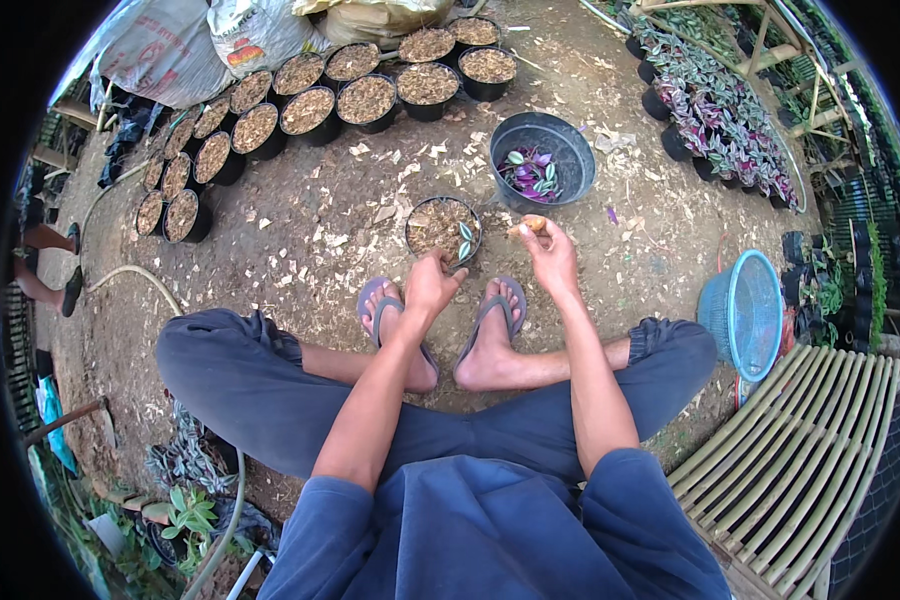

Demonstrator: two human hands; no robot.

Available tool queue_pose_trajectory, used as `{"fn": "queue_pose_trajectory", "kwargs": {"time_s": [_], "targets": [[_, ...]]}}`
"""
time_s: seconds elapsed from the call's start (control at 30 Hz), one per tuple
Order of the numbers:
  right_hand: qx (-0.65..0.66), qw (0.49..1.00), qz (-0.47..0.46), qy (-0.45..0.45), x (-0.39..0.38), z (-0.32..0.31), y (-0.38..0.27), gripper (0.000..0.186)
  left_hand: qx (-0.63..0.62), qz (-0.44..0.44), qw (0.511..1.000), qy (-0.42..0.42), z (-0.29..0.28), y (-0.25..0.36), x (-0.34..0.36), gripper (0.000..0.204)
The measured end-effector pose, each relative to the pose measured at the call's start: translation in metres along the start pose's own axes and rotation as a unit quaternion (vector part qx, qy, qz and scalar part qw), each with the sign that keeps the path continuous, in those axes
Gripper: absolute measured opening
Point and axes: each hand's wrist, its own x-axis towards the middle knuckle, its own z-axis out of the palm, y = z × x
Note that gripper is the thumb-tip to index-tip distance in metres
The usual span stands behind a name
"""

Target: The person sits cross-legged and plants small leaf cuttings into a single pot filled with soil. They pick cuttings from a nearby bucket, insert them into the soil, and occasionally use a small tool to adjust placement.

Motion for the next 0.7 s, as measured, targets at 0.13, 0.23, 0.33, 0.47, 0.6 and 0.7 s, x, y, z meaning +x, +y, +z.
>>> {"fn": "queue_pose_trajectory", "kwargs": {"time_s": [0.13, 0.23, 0.33, 0.47, 0.6, 0.7], "targets": [[0.097, 0.994, 0.028, 0.044, 0.007, 0.014, 0.023, 0.024, 0.033, -0.006, 0.999, 0.011, 0.008, -0.009, -0.005, 0.044], [0.051, 0.993, 0.105, -0.009, 0.017, 0.026, 0.036, 0.029, -0.004, -0.114, 0.991, -0.065, 0.012, -0.020, -0.002, 0.045], [-0.127, 0.987, 0.094, -0.041, 0.030, 0.048, 0.039, 0.040, -0.184, -0.208, 0.958, -0.078, 0.022, -0.032, -0.001, 0.047], [-0.198, 0.970, 0.103, -0.096, 0.056, 0.072, 0.034, 0.044, -0.268, -0.221, 0.936, -0.057, 0.027, -0.049, 0.008, 0.047], [-0.255, 0.956, 0.103, -0.098, 0.068, 0.087, 0.033, 0.042, -0.166, -0.172, 0.971, -0.026, 0.025, -0.059, 0.012, 0.047], [-0.272, 0.950, 0.065, -0.143, 0.066, 0.077, 0.036, 0.041, -0.026, -0.101, 0.994, 0.018, 0.017, -0.059, 0.013, 0.044]]}}
